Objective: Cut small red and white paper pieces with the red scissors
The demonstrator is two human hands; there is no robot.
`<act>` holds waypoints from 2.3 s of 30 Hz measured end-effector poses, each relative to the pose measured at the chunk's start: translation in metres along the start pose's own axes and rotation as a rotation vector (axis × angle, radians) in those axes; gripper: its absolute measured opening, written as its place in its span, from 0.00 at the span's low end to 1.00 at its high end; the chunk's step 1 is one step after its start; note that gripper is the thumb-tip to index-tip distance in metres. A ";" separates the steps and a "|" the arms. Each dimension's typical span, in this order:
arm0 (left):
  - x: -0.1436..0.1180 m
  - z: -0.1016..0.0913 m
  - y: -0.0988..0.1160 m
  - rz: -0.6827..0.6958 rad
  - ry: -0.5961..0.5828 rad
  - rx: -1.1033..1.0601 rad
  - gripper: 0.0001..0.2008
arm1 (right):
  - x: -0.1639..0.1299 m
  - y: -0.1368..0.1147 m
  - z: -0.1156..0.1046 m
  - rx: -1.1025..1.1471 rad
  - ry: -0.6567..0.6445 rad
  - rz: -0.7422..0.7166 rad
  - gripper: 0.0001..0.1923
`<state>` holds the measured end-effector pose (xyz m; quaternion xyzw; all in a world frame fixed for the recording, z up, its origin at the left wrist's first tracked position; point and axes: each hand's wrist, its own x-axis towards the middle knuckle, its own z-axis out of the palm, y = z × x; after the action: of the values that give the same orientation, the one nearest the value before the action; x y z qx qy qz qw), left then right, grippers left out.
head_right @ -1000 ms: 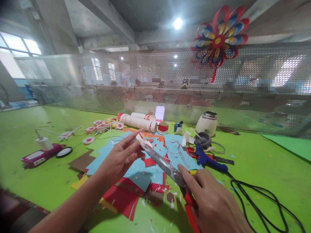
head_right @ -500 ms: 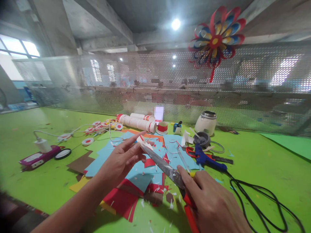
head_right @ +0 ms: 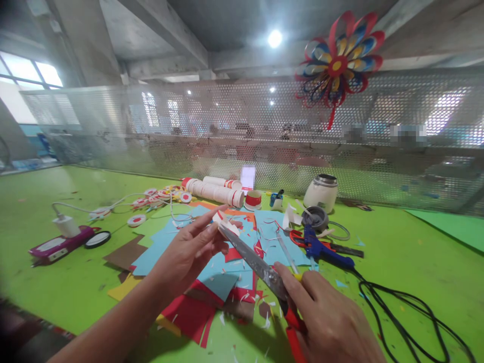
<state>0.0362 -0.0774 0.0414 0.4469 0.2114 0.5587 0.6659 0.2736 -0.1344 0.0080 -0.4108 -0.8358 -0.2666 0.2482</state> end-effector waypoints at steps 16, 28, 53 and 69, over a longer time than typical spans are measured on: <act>-0.002 0.003 0.003 -0.013 0.006 -0.038 0.25 | -0.005 -0.002 0.005 0.021 -0.010 0.025 0.19; -0.001 0.001 0.004 0.017 0.000 -0.025 0.25 | -0.005 0.000 0.004 0.017 -0.034 0.020 0.20; -0.001 0.001 0.003 -0.004 -0.041 -0.027 0.21 | -0.010 0.003 0.003 0.033 -0.064 0.043 0.21; -0.002 0.001 0.004 -0.004 -0.053 -0.058 0.21 | -0.002 0.001 -0.007 0.062 -0.038 0.061 0.22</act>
<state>0.0346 -0.0798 0.0446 0.4413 0.1784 0.5512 0.6853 0.2767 -0.1400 0.0119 -0.4333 -0.8353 -0.2249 0.2529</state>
